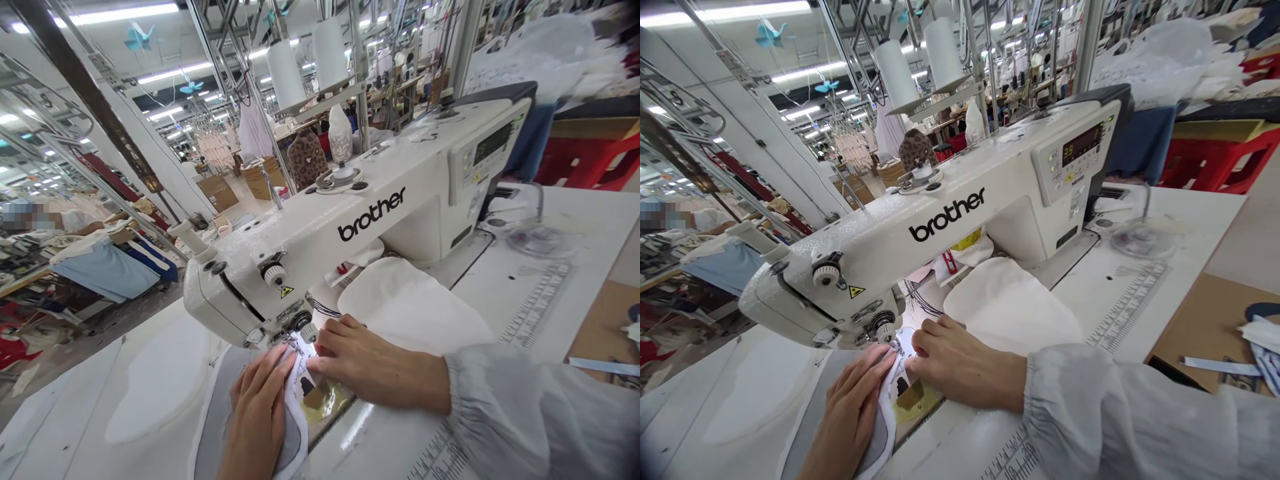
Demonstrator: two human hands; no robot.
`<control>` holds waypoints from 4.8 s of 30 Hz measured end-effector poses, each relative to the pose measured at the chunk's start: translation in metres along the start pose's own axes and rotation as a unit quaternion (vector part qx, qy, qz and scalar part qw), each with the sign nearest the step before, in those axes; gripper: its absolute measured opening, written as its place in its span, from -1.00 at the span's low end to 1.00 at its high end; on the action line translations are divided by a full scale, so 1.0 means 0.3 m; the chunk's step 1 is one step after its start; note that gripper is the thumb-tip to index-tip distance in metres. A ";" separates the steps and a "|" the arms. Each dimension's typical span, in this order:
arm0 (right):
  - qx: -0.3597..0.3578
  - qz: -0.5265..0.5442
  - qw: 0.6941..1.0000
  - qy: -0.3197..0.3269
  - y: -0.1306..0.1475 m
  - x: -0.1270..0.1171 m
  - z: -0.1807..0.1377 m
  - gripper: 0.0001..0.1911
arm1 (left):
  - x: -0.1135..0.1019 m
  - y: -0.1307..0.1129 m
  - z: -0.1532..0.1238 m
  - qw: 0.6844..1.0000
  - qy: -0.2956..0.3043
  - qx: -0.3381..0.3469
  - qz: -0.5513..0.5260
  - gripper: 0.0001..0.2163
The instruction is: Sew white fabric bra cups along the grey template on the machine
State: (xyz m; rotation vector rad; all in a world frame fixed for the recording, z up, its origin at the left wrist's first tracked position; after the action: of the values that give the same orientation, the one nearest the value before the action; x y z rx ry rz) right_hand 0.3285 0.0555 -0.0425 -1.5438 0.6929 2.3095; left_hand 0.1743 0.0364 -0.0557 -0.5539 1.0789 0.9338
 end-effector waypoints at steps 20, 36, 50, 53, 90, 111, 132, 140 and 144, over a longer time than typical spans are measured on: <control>-0.005 0.003 1.000 -0.011 -0.004 -0.009 -0.007 -0.83 | -0.016 0.008 0.000 0.999 0.042 -0.008 0.014 -0.62; -0.002 -0.001 1.000 -0.005 -0.001 -0.023 -0.007 -0.85 | 0.012 -0.020 -0.019 0.998 -0.018 -0.030 0.050 -0.66; -0.008 0.004 1.000 -0.006 0.001 -0.037 -0.016 -0.83 | -0.015 -0.001 -0.002 0.999 0.020 -0.038 -0.006 -0.65; -0.010 0.007 1.000 -0.024 0.001 -0.048 -0.025 -0.79 | -0.003 -0.021 -0.015 0.999 0.013 -0.026 0.019 -0.63; -0.126 0.089 0.987 0.033 0.017 -0.075 -0.123 -0.65 | 0.034 -0.075 -0.035 0.992 0.011 -0.111 0.064 -0.62; -0.101 0.098 0.990 0.005 -0.027 -0.082 -0.089 -0.68 | 0.026 -0.092 0.005 0.971 -0.005 -0.235 0.046 -0.55; -0.077 0.093 0.993 0.009 -0.058 -0.061 -0.046 -0.70 | 0.049 -0.046 0.028 0.958 0.025 -0.286 0.024 -0.52; -0.073 0.095 0.993 0.004 -0.051 -0.063 -0.047 -0.68 | 0.048 -0.034 0.035 0.960 0.031 -0.277 0.028 -0.48; -0.066 0.088 0.994 0.015 -0.043 -0.063 -0.043 -0.70 | 0.049 -0.029 0.040 0.962 0.042 -0.268 0.031 -0.49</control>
State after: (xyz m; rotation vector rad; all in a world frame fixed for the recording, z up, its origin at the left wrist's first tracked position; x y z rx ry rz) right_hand 0.3522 0.0602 -0.0321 -1.6379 0.7234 2.5099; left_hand 0.1901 0.0466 -0.0647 -1.0154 0.9182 1.2770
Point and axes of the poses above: each hand's wrist, its own z-axis towards the middle knuckle, its own x-axis out of the palm, y = z × x, the point moved 7 cm from there along z, towards the middle knuckle
